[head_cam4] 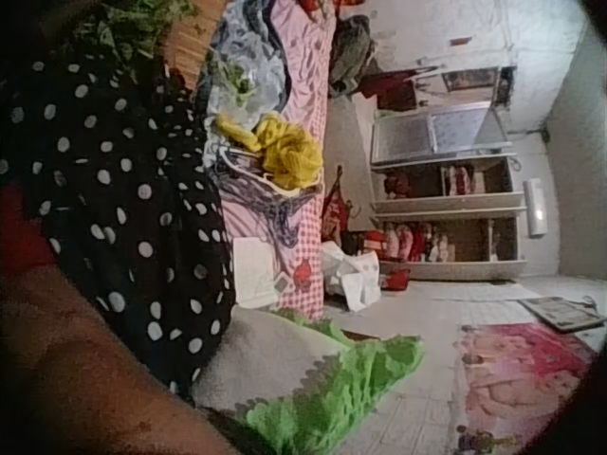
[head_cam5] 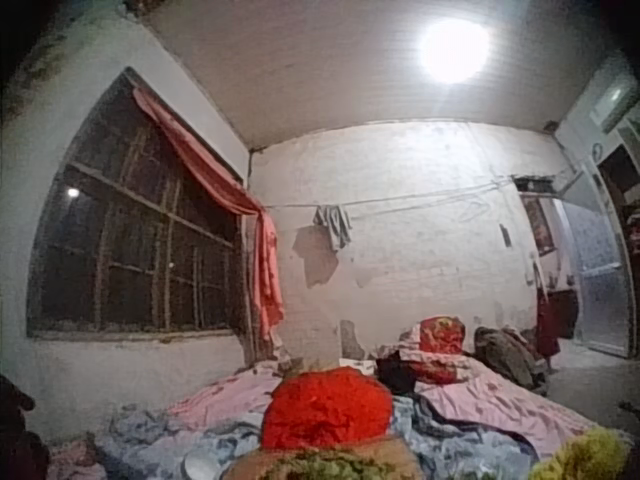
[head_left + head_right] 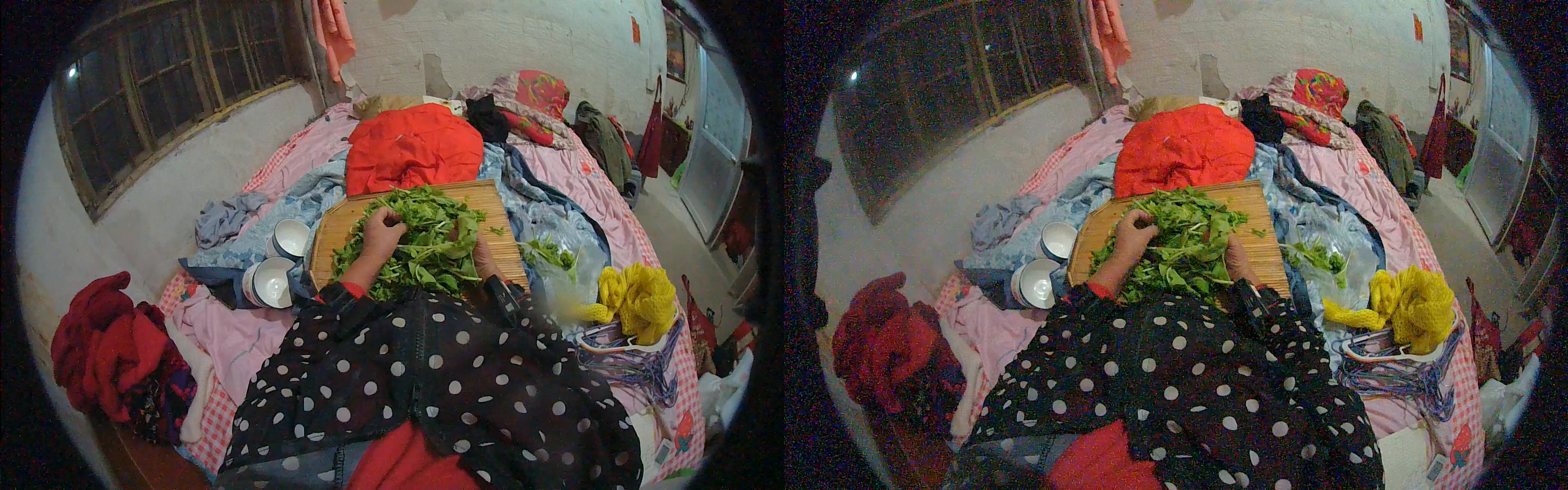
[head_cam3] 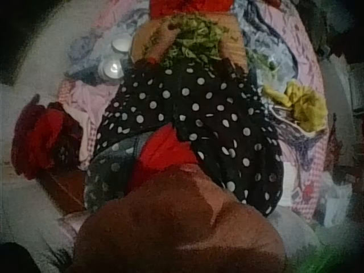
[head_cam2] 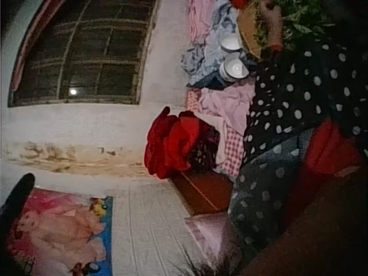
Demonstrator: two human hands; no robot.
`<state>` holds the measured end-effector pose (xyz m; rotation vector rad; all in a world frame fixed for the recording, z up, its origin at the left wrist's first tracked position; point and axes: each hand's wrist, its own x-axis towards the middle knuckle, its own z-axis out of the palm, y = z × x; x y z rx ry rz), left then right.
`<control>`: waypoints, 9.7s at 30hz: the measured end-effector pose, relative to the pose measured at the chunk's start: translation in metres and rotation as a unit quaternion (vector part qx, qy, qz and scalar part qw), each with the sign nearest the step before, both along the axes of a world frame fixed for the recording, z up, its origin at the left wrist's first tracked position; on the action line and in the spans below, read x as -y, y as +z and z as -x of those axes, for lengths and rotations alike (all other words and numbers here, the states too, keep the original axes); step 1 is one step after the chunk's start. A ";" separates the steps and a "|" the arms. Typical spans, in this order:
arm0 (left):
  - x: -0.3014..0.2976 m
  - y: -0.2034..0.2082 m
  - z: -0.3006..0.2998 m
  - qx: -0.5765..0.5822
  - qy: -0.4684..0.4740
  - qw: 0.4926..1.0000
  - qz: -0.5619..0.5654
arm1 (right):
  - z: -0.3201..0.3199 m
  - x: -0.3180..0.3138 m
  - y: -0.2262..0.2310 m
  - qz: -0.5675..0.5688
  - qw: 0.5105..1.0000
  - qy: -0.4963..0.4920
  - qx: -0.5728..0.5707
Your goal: The person sits on a bed and sorts leafy green vegetables by hand on a bamboo tray. They separate leaves from stems, placing the leaves into a pile and discarding the stems to the side.
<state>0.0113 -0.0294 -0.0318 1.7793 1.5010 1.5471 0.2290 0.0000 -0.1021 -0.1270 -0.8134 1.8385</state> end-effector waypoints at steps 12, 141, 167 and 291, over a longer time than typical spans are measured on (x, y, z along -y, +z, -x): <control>0.014 0.013 -0.026 0.038 -0.234 0.970 0.045 | 0.007 0.015 0.021 -0.064 0.981 -0.057 0.174; -0.001 -0.007 -0.008 0.041 -0.138 0.982 0.118 | 0.005 0.045 0.042 -0.023 0.980 -0.063 0.188; 0.014 0.019 -0.030 0.179 -0.195 0.963 0.043 | 0.009 0.044 0.044 -0.068 0.990 -0.009 0.125; -0.009 -0.012 -0.007 -0.114 -0.088 0.977 0.158 | 0.010 0.034 0.034 -0.048 0.977 -0.070 0.193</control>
